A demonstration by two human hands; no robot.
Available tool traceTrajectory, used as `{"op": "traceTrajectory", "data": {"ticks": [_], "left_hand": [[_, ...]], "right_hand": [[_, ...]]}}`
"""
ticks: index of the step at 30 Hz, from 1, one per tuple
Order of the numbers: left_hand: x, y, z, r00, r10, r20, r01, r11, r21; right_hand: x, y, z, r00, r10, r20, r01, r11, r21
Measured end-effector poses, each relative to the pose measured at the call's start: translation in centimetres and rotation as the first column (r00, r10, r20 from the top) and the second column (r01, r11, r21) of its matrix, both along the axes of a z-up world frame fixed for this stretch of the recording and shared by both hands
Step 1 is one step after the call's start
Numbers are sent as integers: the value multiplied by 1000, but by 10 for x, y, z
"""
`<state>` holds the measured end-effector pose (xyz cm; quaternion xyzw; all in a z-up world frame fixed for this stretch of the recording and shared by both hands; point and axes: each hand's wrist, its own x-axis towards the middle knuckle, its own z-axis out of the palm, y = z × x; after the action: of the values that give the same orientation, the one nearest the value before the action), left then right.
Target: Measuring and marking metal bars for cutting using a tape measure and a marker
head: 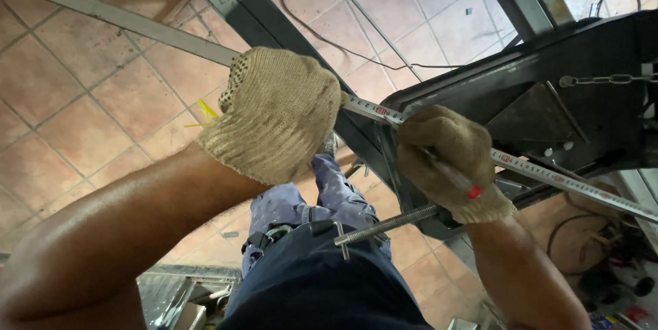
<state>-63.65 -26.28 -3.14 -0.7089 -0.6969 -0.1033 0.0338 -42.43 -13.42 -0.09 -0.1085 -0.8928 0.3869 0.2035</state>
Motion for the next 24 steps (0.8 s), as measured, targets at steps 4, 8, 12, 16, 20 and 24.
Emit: {"op": "traceTrajectory", "data": {"ticks": [4, 8, 12, 16, 20, 24], "left_hand": [[0, 28, 50, 995, 45, -91, -92, 769, -633], [1, 21, 1, 995, 97, 16, -68, 796, -601], [-3, 6, -7, 999, 6, -53, -16, 981, -191], [-4, 3, 10, 986, -36, -165, 20, 995, -101], [-2, 21, 40, 992, -28, -126, -26, 913, -407], [0, 32, 56, 994, 18, -105, -87, 701, -708]], "right_hand": [[1, 3, -4, 999, 31, -34, -31, 1000, 6], [0, 0, 0, 1000, 5, 12, -5, 1000, -6], [-3, -1, 2, 1000, 11, -13, -11, 1000, -9], [-2, 1, 3, 1000, 27, -6, -27, 999, -34], [-1, 1, 1, 1000, 15, 6, -15, 1000, -4], [-2, 1, 6, 999, 44, 15, -44, 999, -10]]}}
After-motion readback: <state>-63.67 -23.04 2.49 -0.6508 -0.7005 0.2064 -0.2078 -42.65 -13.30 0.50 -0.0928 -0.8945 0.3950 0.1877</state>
